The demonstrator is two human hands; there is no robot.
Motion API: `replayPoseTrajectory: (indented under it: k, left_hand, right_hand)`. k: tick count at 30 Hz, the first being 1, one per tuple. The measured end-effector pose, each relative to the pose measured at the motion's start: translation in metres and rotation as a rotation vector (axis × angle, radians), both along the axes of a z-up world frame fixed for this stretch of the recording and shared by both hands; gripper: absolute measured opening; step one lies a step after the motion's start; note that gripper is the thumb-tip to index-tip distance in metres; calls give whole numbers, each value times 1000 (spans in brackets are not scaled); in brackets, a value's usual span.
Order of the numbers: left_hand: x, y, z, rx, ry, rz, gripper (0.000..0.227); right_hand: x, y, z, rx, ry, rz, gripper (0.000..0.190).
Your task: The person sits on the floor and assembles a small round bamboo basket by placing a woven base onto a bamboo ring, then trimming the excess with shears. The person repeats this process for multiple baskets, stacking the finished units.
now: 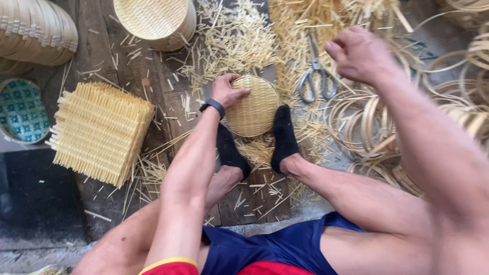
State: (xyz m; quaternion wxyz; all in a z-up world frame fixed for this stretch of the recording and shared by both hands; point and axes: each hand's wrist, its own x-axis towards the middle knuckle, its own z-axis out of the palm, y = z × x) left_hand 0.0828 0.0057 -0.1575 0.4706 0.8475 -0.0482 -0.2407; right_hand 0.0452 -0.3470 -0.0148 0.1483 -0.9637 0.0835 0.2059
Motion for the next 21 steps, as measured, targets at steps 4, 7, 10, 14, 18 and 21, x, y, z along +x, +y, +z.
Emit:
replayPoseTrajectory:
  k: [4, 7, 10, 14, 18, 21]
  left_hand:
    - [-26, -13, 49, -104, -449, -49, 48]
    - [-67, -6, 55, -37, -621, -216, 43]
    - [-107, 6, 35, 169, -554, -410, 31]
    - [-147, 47, 12, 377, -899, -473, 51]
    - [-146, 54, 4, 466, -342, -264, 46]
    - [-133, 11, 0, 393, -349, 138, 75]
  right_hand:
    - [-64, -32, 74, -163, 103, 25, 41]
    - [-89, -34, 43, -10, 158, -80, 39]
    - [-94, -25, -51, 159, 250, -77, 38]
    - [-97, -13, -172, 261, 29, -242, 46]
    - [-87, -12, -232, 147, -158, -310, 63]
    - [-69, -11, -244, 93, -124, -359, 76]
